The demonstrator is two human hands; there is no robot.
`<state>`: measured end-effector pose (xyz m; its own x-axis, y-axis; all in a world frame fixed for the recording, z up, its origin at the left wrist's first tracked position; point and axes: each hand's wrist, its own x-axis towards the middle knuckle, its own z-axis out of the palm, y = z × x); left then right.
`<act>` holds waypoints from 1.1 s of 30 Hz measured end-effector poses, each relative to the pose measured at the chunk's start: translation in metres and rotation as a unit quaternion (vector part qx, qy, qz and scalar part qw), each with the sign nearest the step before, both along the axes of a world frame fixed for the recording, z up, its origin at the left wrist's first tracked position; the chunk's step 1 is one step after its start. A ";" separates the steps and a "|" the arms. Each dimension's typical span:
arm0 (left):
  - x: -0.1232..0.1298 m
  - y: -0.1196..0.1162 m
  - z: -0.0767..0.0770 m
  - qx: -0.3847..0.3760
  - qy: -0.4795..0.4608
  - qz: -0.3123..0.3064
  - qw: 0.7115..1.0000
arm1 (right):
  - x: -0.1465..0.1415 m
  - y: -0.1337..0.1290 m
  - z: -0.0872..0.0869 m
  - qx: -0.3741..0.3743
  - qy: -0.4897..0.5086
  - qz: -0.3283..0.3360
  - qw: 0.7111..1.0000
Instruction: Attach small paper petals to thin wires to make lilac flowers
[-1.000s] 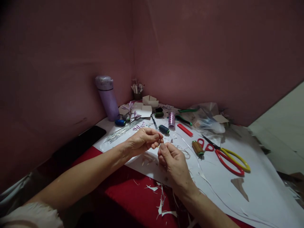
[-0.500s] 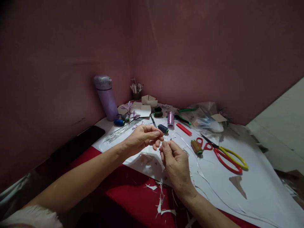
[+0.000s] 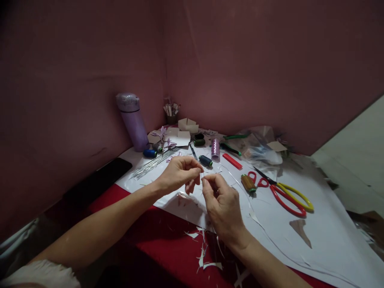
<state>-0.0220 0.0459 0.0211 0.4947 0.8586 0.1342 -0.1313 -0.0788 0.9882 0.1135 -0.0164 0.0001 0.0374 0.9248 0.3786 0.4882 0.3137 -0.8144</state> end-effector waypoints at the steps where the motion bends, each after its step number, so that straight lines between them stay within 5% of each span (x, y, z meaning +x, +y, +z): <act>1: 0.000 0.000 -0.002 0.007 0.003 -0.002 1.000 | 0.000 0.000 0.000 -0.002 -0.005 0.002 1.000; 16: 0.013 -0.009 -0.015 0.023 -0.002 0.124 0.992 | 0.000 0.003 -0.007 0.009 0.012 0.035 0.999; 24: 0.000 0.004 -0.008 -0.076 -0.096 -0.029 0.992 | -0.001 0.005 -0.004 -0.087 0.192 0.042 0.977; 33: -0.002 0.005 -0.010 -0.099 -0.070 -0.032 0.992 | -0.002 0.004 0.000 -0.098 0.184 0.044 0.977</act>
<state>-0.0241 0.0513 0.0114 0.5381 0.8421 0.0370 -0.2675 0.1290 0.9549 0.1113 -0.0120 0.0000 0.0542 0.9841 0.1693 0.1284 0.1612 -0.9785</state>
